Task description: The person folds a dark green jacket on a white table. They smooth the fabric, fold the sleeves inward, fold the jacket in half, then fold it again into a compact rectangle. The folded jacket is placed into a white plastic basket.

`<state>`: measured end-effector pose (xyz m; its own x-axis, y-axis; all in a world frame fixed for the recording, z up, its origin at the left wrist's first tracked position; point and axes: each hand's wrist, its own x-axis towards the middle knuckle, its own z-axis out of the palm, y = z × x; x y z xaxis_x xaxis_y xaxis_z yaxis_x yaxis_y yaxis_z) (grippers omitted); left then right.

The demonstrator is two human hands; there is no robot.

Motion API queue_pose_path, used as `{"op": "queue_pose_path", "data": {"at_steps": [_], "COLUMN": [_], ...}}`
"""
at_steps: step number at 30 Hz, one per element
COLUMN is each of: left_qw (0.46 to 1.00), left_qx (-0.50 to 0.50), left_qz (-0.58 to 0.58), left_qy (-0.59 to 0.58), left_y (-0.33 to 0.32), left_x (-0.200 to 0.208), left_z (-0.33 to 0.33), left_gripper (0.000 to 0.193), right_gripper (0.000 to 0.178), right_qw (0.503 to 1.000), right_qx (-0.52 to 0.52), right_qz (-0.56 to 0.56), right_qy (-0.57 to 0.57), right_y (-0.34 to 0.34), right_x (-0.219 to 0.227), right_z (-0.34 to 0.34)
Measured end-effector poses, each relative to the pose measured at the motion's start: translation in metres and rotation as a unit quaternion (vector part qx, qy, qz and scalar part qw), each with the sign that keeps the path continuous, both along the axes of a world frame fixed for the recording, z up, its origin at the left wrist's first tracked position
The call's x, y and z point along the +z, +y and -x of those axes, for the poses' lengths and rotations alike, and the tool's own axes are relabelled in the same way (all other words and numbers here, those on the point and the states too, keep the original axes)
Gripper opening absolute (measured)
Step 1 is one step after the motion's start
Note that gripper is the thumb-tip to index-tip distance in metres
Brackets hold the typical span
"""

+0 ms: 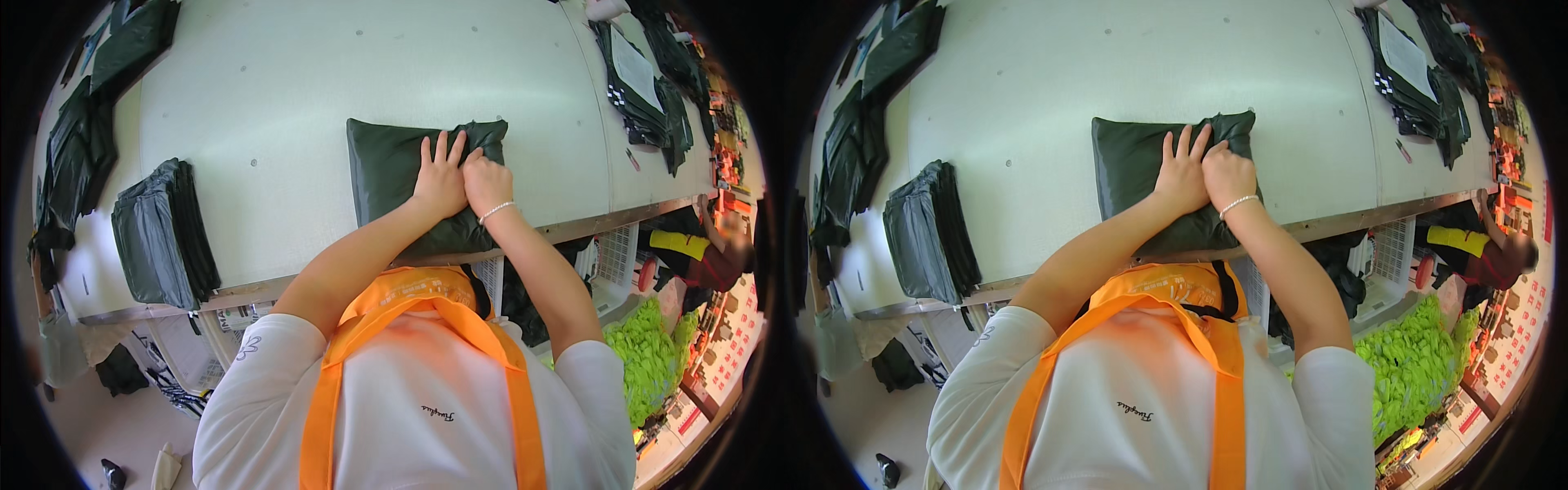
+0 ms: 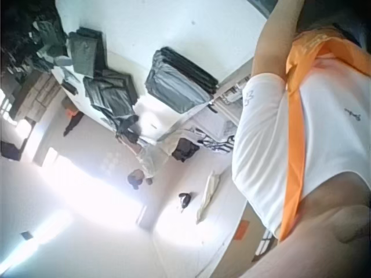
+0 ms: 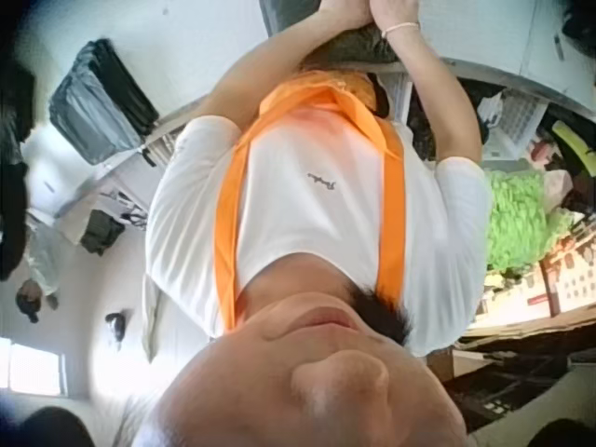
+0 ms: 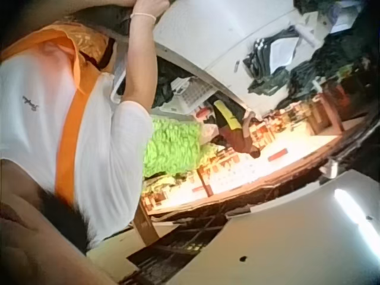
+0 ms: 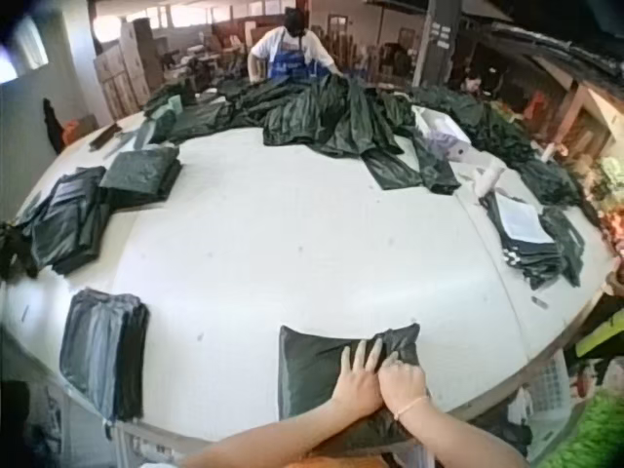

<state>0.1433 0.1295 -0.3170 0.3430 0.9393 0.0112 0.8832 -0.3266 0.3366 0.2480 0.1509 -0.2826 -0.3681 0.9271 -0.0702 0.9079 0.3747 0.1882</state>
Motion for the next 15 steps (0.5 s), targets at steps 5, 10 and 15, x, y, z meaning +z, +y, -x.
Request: {"op": "queue_pose_path", "data": {"at_steps": [5,10,15], "left_qw": [0.989,0.998,0.997], "left_qx": [-0.046,0.035,0.035], "left_qz": [0.051,0.040,-0.026], "left_qy": [-0.131,-0.018,0.067], "left_y": [0.048,0.060,0.054], "left_x": [0.016,-0.012,-0.011], "left_z": [0.032,-0.003,-0.012], "left_gripper": [0.056,0.052,0.055], "right_gripper": [0.015,0.011,0.021], "right_qw": [0.992,0.991,0.929], "right_qx": [0.048,-0.010,-0.145], "right_qz": [-0.085,0.019,0.099], "right_qy": [-0.081,0.130,0.327], "right_y": [0.006,0.016,0.053], "right_x": [-0.021,-0.005,-0.026], "right_z": [-0.025,-0.022,-0.032]}}
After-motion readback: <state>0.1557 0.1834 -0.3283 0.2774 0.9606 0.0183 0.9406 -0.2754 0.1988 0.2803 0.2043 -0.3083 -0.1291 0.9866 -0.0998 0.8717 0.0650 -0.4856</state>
